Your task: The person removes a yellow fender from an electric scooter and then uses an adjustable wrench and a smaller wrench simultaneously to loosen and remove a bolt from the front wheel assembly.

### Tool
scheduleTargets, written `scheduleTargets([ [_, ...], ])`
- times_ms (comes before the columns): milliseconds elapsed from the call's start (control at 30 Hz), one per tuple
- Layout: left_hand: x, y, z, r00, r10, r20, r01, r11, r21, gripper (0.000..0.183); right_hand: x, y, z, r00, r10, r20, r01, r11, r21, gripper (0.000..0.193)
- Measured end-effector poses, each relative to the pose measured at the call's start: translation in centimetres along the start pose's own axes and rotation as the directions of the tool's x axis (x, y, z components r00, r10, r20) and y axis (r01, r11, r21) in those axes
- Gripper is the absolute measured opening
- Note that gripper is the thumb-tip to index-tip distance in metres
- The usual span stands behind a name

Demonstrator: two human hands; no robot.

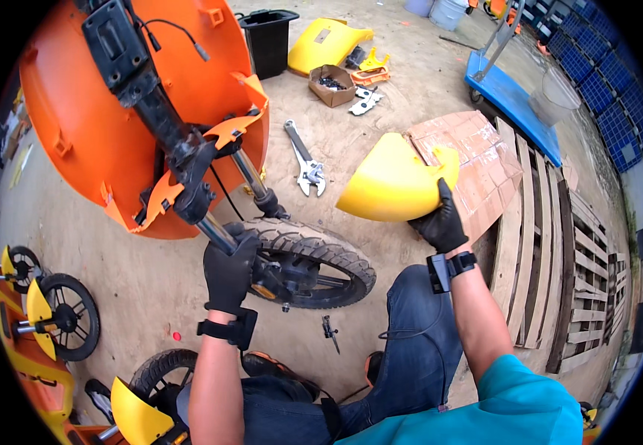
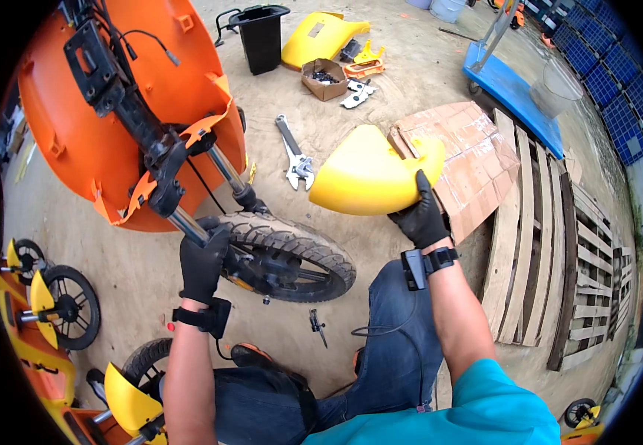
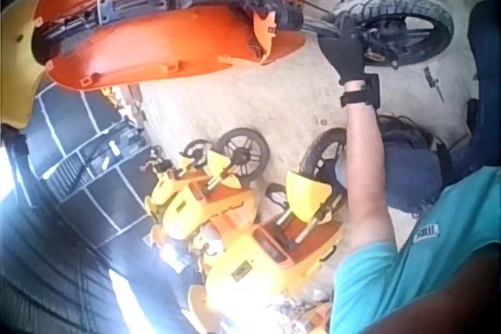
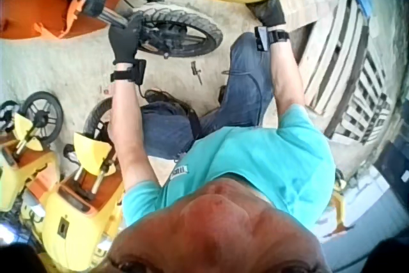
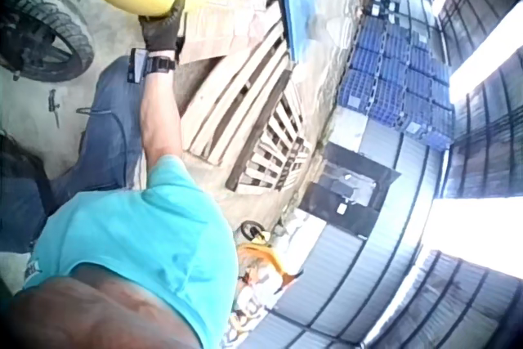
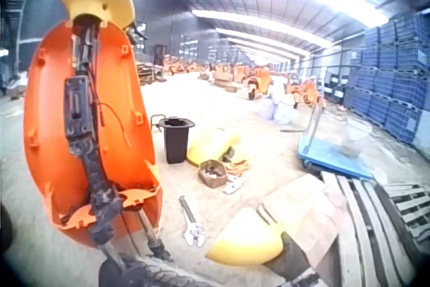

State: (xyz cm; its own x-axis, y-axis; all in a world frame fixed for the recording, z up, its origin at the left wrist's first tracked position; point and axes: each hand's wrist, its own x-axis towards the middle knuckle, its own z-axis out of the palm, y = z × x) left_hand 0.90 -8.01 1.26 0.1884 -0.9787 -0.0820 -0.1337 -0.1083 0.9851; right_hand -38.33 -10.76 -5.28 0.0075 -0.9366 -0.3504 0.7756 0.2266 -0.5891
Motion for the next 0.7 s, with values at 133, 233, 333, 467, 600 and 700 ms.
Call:
scheduleTargets([
  [133, 0.3, -1.2, 0.3, 0.998, 0.032, -0.057, -0.03, 0.999, 0.026, 0.023, 2.1, 1.8, -0.3, 0.998, 0.047, -0.041, -0.051, 0.993, -0.11, 0.061],
  [233, 0.3, -0.9, 0.3, 0.996, 0.06, -0.071, -0.056, 0.997, 0.054, 0.022, 3.3, 3.5, -0.7, 0.992, 0.109, -0.068, -0.116, 0.987, -0.109, 0.057],
  [333, 0.2, -0.5, 0.4, 0.997, 0.026, -0.067, -0.023, 0.999, 0.042, 0.022, 3.6, 5.6, -1.4, 0.975, 0.198, -0.101, -0.203, 0.978, -0.048, 0.055],
  [467, 0.4, -1.0, 0.2, 0.998, 0.017, -0.06, -0.015, 0.999, 0.034, 0.023, 3.8, 7.9, -2.2, 0.966, 0.245, -0.085, -0.245, 0.969, 0.01, 0.061],
  [600, 0.4, -1.0, 0.3, 0.999, 0.006, -0.052, -0.005, 1.0, 0.022, 0.022, 5.3, 8.9, -2.8, 0.965, 0.255, -0.059, -0.255, 0.967, 0.0, 0.063],
  [700, 0.3, -0.5, 0.4, 0.999, -0.001, -0.049, 0.001, 1.0, -0.009, 0.02, 6.1, 8.9, -2.5, 0.963, 0.27, -0.014, -0.27, 0.963, 0.012, 0.066],
])
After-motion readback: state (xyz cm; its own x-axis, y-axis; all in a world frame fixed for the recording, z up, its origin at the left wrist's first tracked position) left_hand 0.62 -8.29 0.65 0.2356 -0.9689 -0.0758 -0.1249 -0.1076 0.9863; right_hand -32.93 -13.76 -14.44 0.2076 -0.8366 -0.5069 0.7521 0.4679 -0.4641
